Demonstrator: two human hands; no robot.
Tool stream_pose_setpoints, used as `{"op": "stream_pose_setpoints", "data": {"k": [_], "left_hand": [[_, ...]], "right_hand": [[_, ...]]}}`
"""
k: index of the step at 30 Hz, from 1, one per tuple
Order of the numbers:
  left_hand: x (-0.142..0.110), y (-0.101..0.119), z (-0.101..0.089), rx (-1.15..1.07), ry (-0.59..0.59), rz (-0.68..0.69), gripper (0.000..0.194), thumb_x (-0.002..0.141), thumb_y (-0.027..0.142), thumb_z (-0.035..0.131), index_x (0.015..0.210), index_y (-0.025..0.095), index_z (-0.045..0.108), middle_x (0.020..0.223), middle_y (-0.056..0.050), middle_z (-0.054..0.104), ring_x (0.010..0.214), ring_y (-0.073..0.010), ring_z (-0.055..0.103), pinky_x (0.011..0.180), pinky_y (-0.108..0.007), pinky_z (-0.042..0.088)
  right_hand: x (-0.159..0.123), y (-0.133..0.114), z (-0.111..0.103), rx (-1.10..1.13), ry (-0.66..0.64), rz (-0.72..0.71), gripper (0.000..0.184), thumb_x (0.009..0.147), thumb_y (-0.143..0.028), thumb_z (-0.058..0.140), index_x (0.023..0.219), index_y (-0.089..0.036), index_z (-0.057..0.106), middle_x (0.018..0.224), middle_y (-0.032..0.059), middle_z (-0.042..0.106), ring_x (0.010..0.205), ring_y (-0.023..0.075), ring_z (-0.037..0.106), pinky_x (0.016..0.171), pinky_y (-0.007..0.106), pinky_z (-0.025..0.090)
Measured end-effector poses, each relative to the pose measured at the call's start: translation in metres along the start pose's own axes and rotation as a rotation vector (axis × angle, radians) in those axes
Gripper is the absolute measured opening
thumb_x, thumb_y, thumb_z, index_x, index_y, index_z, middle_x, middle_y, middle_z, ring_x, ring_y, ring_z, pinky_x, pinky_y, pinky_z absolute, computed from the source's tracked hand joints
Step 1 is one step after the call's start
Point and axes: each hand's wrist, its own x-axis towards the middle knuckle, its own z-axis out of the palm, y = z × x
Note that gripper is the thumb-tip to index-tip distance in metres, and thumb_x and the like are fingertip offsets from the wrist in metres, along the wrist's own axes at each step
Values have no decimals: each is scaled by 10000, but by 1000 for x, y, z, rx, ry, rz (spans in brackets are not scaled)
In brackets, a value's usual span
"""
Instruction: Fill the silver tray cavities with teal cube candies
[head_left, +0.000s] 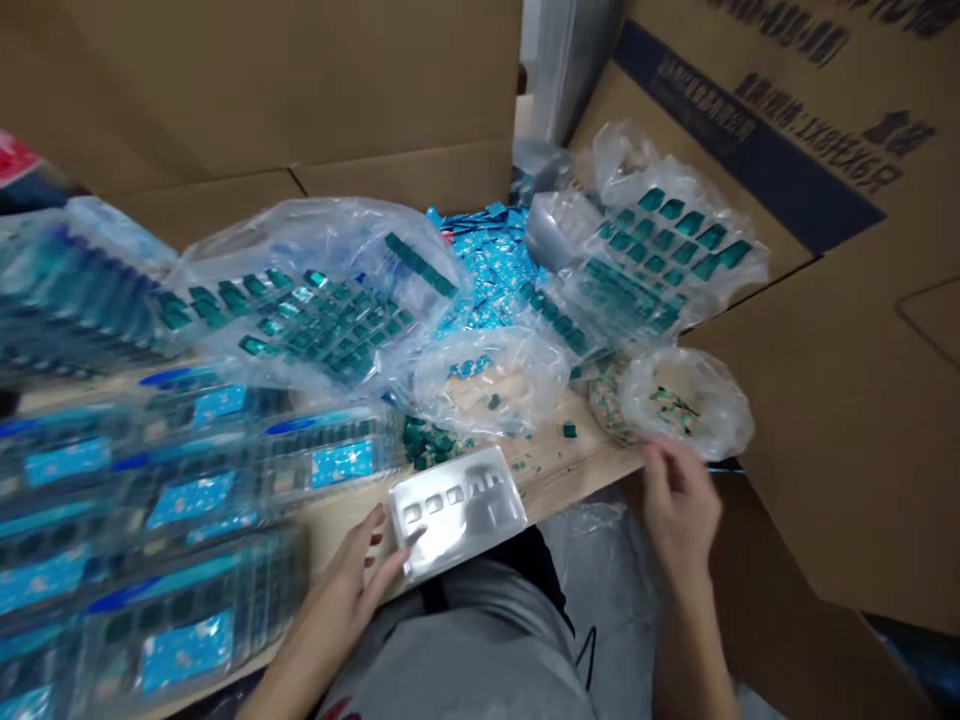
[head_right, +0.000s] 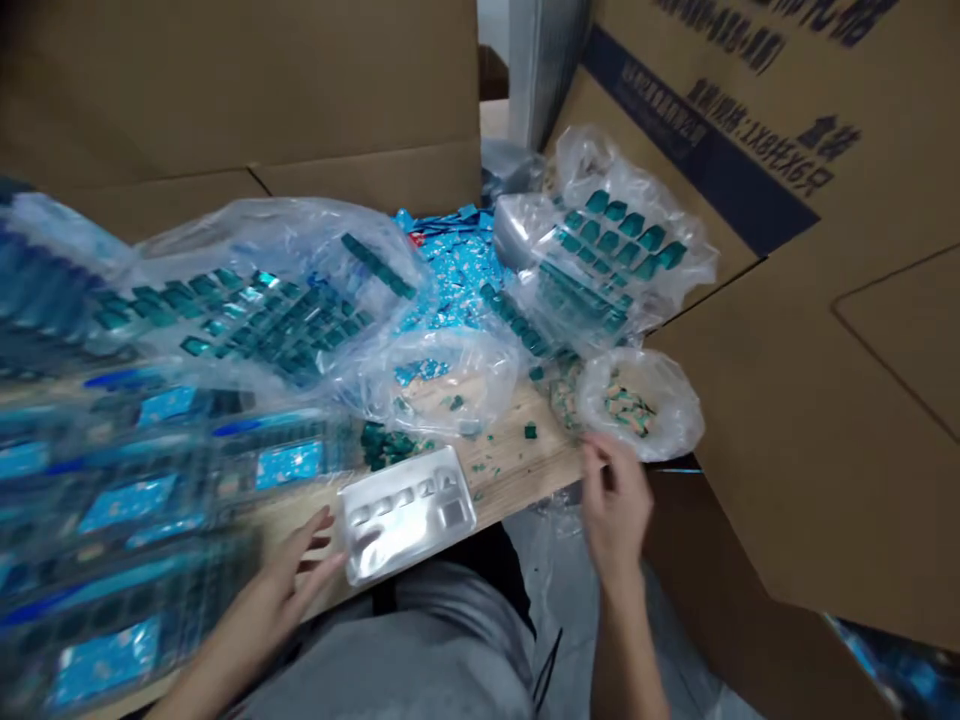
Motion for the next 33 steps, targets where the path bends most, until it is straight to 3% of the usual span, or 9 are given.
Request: {"op": "stream_pose_setpoints", "data": {"k": [2, 5, 8, 12, 18, 24, 27, 30, 33], "left_hand": [[4, 9, 17, -158, 4, -148, 626, 764, 608, 588, 1201, 160, 616, 1173, -167, 712, 1009, -309, 714, 846, -391, 588], [7, 18, 26, -328, -5, -259, 600, 736, 614, 629, 1154, 184, 652, 1180, -134, 720, 1146, -322, 654, 966, -399, 530], [-2, 19, 29, -412, -29, -323, 636, 688, 617, 683, 1134, 164, 660, 1188, -137, 716, 1164, -337, 639, 992, -408, 514], [-17, 15, 37, -463, -43, -319, 646, 685, 600, 706, 1164, 172, 638, 1192, -127, 713, 1146, -329, 649, 971, -401, 530], [0, 45, 57, -559, -324, -271, 694, 683, 535, 713, 1252, 160, 583, 1315, -135, 649, 1249, -322, 585, 1081, -427, 448], [41, 72, 72, -585, -282, -218, 803, 700, 486, 653, 1369, 87, 458, 1404, -185, 565, 1302, -331, 530, 1110, -436, 407], [47, 71, 74, -583, -278, -210, 784, 728, 497, 621, 1393, 123, 440, 1453, -168, 520, 1331, -336, 500, 1065, -442, 455], [42, 62, 73, -557, -264, -223, 817, 714, 517, 631, 1399, 124, 419, 1503, -201, 446, 1359, -361, 466, 1051, -475, 464], [35, 50, 66, -511, -221, -220, 816, 688, 523, 663, 1372, 148, 425, 1543, -204, 379, 1371, -354, 454, 1122, -479, 387]], "right_hand": [[-21, -17, 25, 98, -302, -26, 306, 919, -427, 522, 902, -210, 737, 872, 85, 763, 799, 231, 717, 727, 355, 581], [-54, -37, 54, 180, -582, -42, 289, 919, -377, 528, 1028, -217, 743, 980, 85, 783, 896, 234, 740, 766, 336, 600], [-78, -44, 58, 196, -671, -6, 361, 910, -345, 536, 1202, -182, 672, 1171, 127, 733, 1081, 269, 691, 908, 402, 566], [-96, -41, 32, 194, -684, 82, 375, 936, -323, 487, 1257, -185, 624, 1209, 129, 711, 1123, 274, 662, 948, 427, 536], [-83, -16, 12, 144, -507, 261, 407, 883, -420, 521, 1162, -168, 678, 1153, 161, 729, 1075, 326, 674, 932, 474, 520], [-41, 2, 45, 194, -447, 250, 404, 850, -434, 554, 1125, -179, 705, 1142, 137, 743, 1060, 315, 682, 933, 467, 517], [-34, 2, 43, 234, -372, 272, 393, 809, -446, 616, 1096, -197, 721, 1127, 122, 752, 1028, 304, 699, 899, 447, 541], [-29, 12, 16, 230, -164, 334, 435, 824, -494, 599, 1123, -194, 696, 1154, 132, 728, 1036, 286, 687, 918, 447, 531], [-10, 38, -18, 176, 160, 435, 597, 882, -538, 513, 1351, -168, 512, 1330, 181, 583, 1179, 293, 597, 1002, 498, 460]]}}
